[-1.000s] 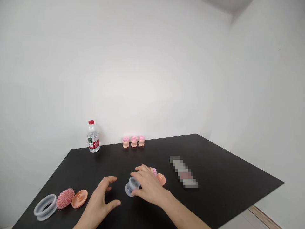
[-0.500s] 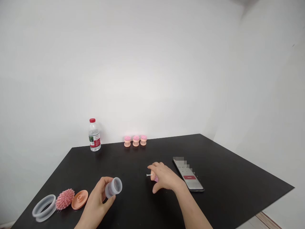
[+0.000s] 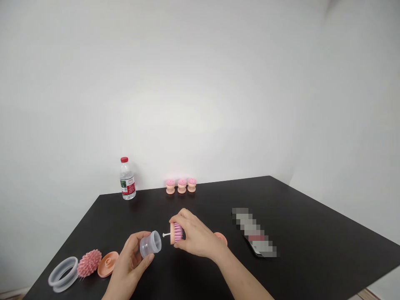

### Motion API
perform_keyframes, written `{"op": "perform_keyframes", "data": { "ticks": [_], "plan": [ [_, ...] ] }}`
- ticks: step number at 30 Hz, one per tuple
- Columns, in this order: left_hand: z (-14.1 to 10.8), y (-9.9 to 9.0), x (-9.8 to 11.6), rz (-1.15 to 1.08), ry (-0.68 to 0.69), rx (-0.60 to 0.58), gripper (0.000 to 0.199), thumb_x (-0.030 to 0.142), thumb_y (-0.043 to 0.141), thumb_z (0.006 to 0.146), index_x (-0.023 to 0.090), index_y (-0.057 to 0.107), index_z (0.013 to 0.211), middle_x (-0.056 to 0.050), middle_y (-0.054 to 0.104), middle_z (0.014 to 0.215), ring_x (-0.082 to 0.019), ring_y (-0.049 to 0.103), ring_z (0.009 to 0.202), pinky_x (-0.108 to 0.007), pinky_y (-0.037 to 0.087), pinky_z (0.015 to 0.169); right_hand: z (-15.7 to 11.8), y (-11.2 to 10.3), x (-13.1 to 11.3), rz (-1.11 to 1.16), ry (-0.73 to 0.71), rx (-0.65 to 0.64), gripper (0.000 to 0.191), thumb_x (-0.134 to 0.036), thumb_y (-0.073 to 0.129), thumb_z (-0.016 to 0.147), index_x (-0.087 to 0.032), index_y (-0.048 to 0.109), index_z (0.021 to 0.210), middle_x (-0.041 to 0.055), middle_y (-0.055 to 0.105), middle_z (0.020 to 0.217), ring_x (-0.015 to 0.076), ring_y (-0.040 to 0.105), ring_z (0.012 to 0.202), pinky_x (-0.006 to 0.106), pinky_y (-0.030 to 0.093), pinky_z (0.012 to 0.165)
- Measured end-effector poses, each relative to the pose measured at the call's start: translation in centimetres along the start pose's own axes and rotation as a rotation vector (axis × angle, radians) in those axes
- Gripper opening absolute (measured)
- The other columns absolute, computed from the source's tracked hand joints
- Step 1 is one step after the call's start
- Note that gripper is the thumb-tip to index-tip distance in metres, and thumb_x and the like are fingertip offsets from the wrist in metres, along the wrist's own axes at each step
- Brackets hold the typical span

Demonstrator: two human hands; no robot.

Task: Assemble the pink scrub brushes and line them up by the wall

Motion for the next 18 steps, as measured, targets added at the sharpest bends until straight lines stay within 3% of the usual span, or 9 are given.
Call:
{"op": "perform_keyframes", "data": {
  "ticks": [4, 9, 18],
  "plan": [
    [0.0, -0.1, -0.2, -0.02, -0.018, 0.033, 0.033, 0.03, 0.068, 0.08, 0.023, 0.061, 0.112, -0.007, 0.06, 0.113, -0.027, 0.061, 0.108, -0.039, 0.053, 0.091, 0.3, 1.5, -0.3, 0.123, -0.015, 0.074, 0.052, -0.013, 0.074, 0.07, -0.03, 0.061, 0.117, -0.0003, 0.056, 0.111, 0.0203, 0.057, 0.101, 0.031, 0.047, 0.086],
    [-0.1, 0.5, -0.2, -0.073, -0.054, -0.003, 0.034, 0.025, 0.071, 0.075, 0.023, 0.064, 0.108, -0.006, 0.062, 0.109, -0.025, 0.063, 0.101, -0.037, 0.055, 0.085, 0.0, 3.2, 0.1, 0.267, -0.029, 0.107, 0.056, -0.011, 0.077, 0.068, -0.03, 0.064, 0.119, 0.0006, 0.055, 0.11, 0.0192, 0.058, 0.096, 0.033, 0.048, 0.086],
    [-0.2, 1.0, -0.3, -0.193, -0.077, -0.078, 0.038, 0.032, 0.076, 0.075, 0.024, 0.065, 0.111, -0.007, 0.065, 0.108, -0.026, 0.064, 0.099, -0.037, 0.052, 0.084, -0.7, 3.3, -0.3, 0.289, -0.063, 0.106, 0.061, -0.005, 0.08, 0.063, -0.027, 0.064, 0.117, -0.0005, 0.061, 0.108, 0.0159, 0.058, 0.087, 0.029, 0.048, 0.078]
  ]
}}
Point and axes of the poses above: each hand's wrist, its own z-axis towards the middle knuckle, its own y-axis out of the palm, x = y × z, the point moved 5 cm from there along z, towards the middle knuckle
